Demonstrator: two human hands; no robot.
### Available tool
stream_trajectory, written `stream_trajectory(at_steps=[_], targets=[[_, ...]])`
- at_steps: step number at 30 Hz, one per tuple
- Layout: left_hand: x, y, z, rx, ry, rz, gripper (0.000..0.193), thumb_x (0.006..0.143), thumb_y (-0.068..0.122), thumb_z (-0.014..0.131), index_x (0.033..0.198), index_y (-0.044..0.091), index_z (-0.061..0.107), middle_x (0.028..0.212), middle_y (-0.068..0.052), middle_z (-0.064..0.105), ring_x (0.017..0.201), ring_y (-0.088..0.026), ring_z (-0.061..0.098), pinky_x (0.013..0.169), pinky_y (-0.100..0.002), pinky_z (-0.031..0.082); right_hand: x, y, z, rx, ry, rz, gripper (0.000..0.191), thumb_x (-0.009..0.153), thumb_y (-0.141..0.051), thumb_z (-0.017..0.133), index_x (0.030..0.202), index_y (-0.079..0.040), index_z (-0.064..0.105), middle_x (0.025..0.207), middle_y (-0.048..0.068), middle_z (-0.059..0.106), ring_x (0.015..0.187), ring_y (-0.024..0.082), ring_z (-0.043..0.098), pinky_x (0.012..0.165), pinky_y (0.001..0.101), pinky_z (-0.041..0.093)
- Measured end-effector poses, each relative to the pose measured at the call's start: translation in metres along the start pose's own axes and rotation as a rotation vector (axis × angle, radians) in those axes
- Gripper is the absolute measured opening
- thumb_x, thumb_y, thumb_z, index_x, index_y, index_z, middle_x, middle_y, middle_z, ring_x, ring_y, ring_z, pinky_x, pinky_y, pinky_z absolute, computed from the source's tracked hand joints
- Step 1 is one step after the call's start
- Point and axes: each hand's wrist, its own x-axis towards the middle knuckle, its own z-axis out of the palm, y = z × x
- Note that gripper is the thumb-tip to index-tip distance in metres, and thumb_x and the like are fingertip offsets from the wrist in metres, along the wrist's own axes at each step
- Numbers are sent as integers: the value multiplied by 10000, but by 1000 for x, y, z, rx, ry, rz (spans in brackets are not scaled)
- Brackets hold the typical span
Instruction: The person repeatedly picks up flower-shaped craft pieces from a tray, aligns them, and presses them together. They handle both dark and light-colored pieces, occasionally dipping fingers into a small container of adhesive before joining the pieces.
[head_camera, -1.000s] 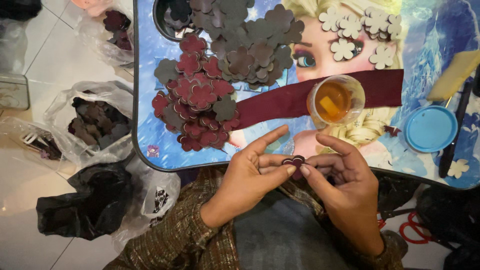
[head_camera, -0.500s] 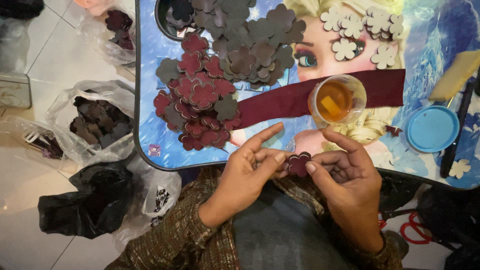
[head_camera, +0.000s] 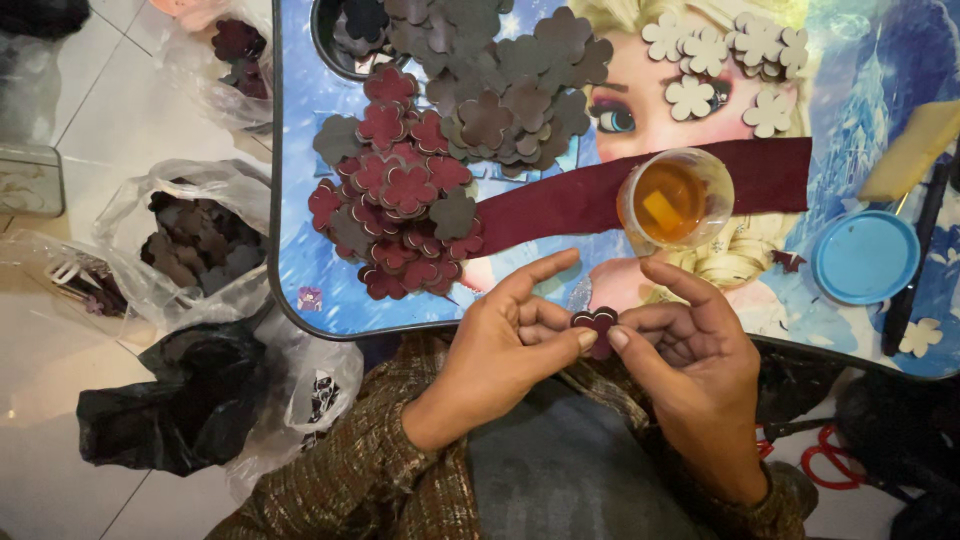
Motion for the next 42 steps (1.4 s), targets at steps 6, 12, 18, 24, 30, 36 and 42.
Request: stream_trajectory(at_steps=[6,12,18,24,30,36,42], targets=[[-4,6,1,110,-1,74,721,904,27,732,1564,19,443,954,-39,741,855,-58,681,766,-213,545,1,0,0,-20,-36,-28,679,861,88,698,1493,25,459,1003,121,714,889,118,670,804,227,539],[-15,24,3,484,-33,212,720,925,94,727,1579,119,426,944,-42,781,832,-91,736,764,-261,600,2,1,0,17,-50,24,729,836,100,698,1511,14,436,983,141,726,878,140,697,792,257,576],[-22,44,-7,555,-118,251,645,936,107,719,1539,144,493,966,-60,785,828,-135,757,755,-292,604,4,8,0,-42,-39,31,808,822,120,713,1571,4,433,957,189,734,860,161,700,788,266,564],[-34,71,-29,909,217,615,497,945,123,750,1418,101,598,1061,-102,771,887,-214,769,757,-331,606,9,14,3,-96,-35,-205,797,810,99,712,1550,26,425,1236,186,685,976,142,635,856,268,522],[-34,102,-45,1319,520,812,387,905,94,766,1281,63,683,1079,-95,740,920,-272,705,774,-383,550,15,19,-1,-65,-10,-250,727,867,82,683,1547,26,434,1209,192,698,1010,161,671,903,283,524],[5,122,-50,1466,553,985,372,901,116,765,1256,53,676,1164,-79,704,1044,-272,646,871,-397,515,17,6,-6,-178,103,-257,654,899,64,667,1521,24,471,1153,187,720,984,159,685,860,271,548],[53,133,-40,1551,438,889,346,883,155,773,1198,44,680,1072,-89,700,998,-299,643,826,-432,505,39,-34,-22,-589,315,-517,470,973,30,714,1427,41,593,1156,164,734,939,145,671,829,292,550]])
